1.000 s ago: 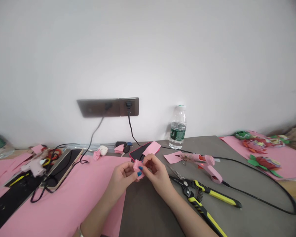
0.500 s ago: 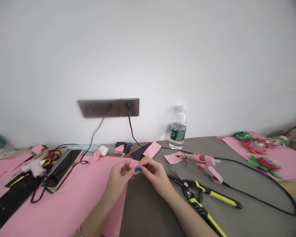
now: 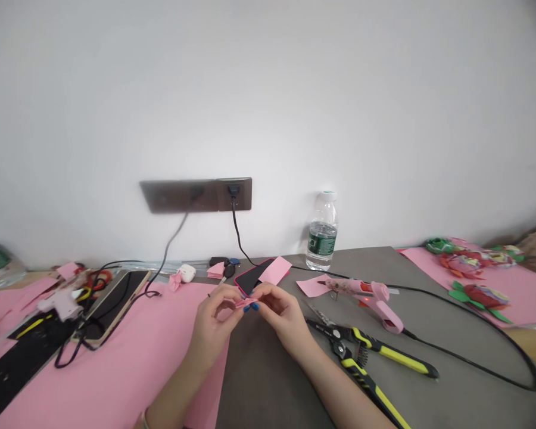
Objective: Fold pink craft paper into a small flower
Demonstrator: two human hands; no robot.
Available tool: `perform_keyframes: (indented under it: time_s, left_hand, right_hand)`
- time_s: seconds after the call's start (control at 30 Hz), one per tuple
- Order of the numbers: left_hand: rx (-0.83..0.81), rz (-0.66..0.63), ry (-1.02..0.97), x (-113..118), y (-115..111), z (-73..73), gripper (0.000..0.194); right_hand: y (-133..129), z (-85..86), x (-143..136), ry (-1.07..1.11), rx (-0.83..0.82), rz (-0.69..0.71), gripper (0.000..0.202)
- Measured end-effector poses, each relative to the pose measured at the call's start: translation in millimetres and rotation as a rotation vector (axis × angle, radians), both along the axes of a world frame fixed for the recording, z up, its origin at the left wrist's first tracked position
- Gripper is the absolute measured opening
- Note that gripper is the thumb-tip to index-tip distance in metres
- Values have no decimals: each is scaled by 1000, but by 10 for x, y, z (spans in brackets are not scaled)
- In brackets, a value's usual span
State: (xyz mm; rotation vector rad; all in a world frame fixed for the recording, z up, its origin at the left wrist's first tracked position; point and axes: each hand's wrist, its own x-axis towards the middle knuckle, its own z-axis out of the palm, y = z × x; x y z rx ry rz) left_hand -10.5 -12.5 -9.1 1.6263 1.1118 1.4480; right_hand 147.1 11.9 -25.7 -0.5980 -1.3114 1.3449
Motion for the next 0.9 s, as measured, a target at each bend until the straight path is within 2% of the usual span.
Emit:
perform_keyframes:
  time_s: [0.17, 0.5, 0.6, 0.7, 0.9]
  left_hand:
    - [149, 33, 114, 3, -17, 26, 10]
    - [338, 127, 285, -9, -64, 45, 18]
    - [367, 139, 302, 9, -76, 65, 20]
    - [332, 128, 298, 23, -75, 59, 21]
    - [17, 171, 159, 33, -51, 7, 8]
  right_hand:
    - [16, -39, -16, 61, -6, -48, 22]
    - [-30, 9, -15, 32, 141, -104, 7]
    - [-40, -22, -30, 46, 111, -68, 16]
    - [-53, -44, -41, 30, 81, -45, 18]
    - [-68, -39, -55, -43, 8, 36, 28]
